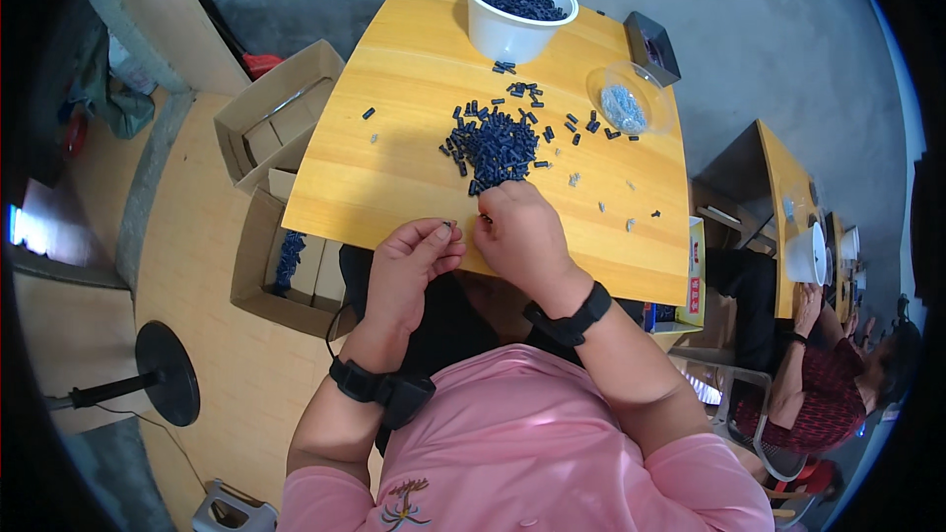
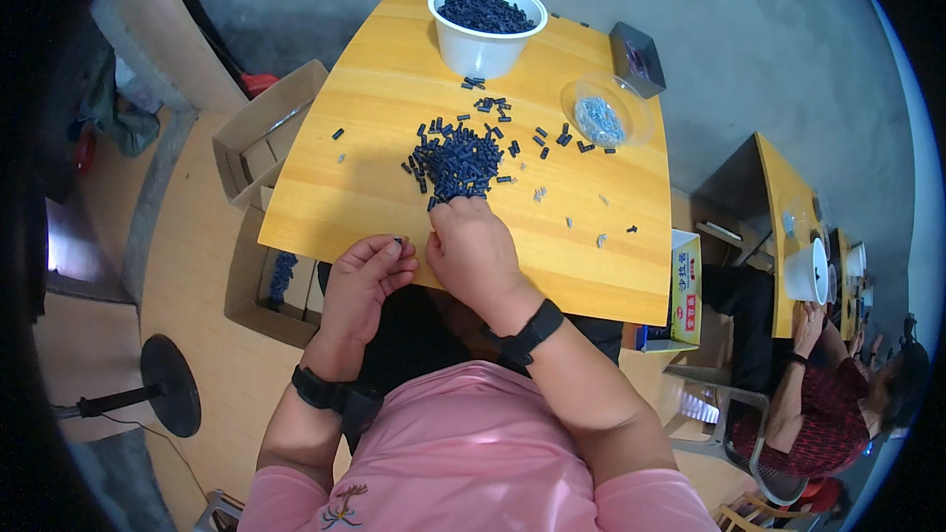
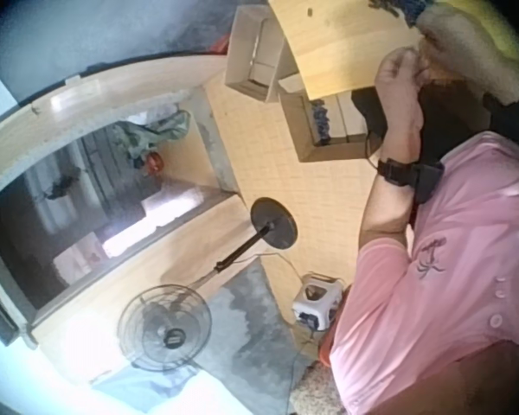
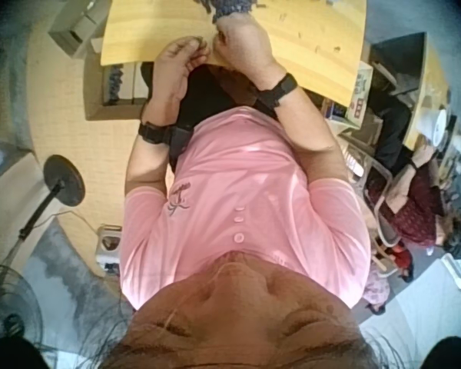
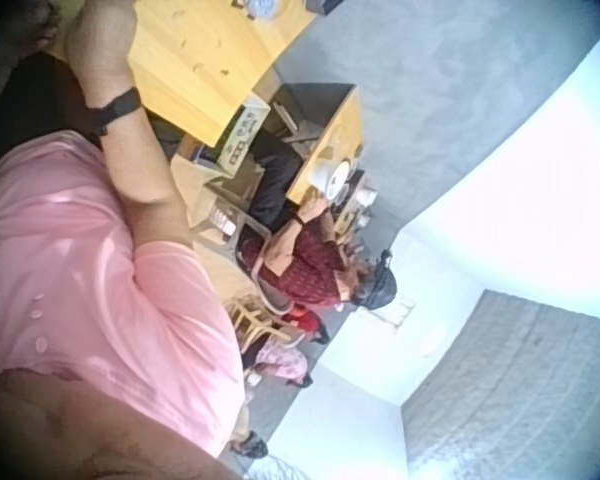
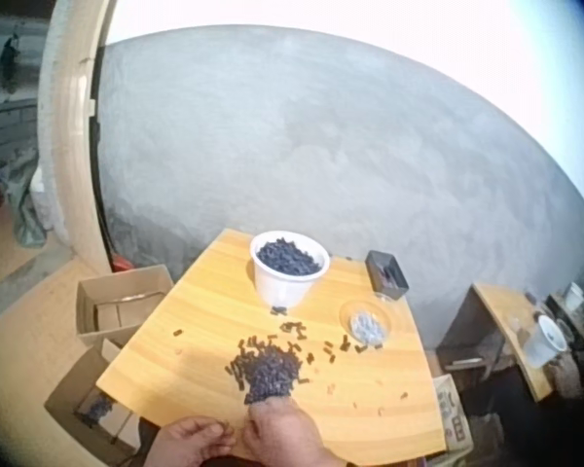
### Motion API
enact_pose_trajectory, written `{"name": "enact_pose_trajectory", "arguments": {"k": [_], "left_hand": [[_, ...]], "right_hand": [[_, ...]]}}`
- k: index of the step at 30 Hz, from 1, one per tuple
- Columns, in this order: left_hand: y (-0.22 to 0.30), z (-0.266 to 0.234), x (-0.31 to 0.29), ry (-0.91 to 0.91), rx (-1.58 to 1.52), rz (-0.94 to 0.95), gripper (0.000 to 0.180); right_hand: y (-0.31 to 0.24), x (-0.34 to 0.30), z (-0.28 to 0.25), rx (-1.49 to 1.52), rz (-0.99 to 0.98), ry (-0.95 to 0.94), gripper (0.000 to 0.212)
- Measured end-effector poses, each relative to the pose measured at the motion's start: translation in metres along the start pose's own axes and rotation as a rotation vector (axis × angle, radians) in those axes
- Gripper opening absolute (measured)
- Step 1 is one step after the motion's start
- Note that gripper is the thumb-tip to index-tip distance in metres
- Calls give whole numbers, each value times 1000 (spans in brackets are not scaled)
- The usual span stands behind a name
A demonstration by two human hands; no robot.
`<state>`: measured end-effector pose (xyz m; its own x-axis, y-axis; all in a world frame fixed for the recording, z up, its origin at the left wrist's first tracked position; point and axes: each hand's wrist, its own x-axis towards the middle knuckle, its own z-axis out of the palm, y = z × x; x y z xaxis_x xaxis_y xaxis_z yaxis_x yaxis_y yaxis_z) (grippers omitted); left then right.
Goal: Manually assembling small blue plastic components into finished parts at a workstation.
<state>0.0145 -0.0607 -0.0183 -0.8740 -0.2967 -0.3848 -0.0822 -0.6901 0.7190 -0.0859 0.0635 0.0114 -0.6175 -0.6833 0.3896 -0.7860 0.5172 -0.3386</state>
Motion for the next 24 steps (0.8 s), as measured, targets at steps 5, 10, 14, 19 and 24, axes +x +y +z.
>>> {"name": "enact_pose_trajectory", "arguments": {"k": [5,10,14,19,24], "left_hand": [[1,11,-4,-102,169,24,17],[0,29,-8,-178,289,36,19],[-2,45,-11,-241,345,43,21],[-6,63,-12,-263,357,33,20],[-11,75,-17,-276,380,40,19]], "right_hand": [[15,-13,-19,561,327,-3,12],[27,-28,-40,1101,612,4,10],[25,-37,-55,1251,693,-59,10],[27,-46,-58,1344,658,26,8],[24,-52,-65,1351,602,84,6]]}}
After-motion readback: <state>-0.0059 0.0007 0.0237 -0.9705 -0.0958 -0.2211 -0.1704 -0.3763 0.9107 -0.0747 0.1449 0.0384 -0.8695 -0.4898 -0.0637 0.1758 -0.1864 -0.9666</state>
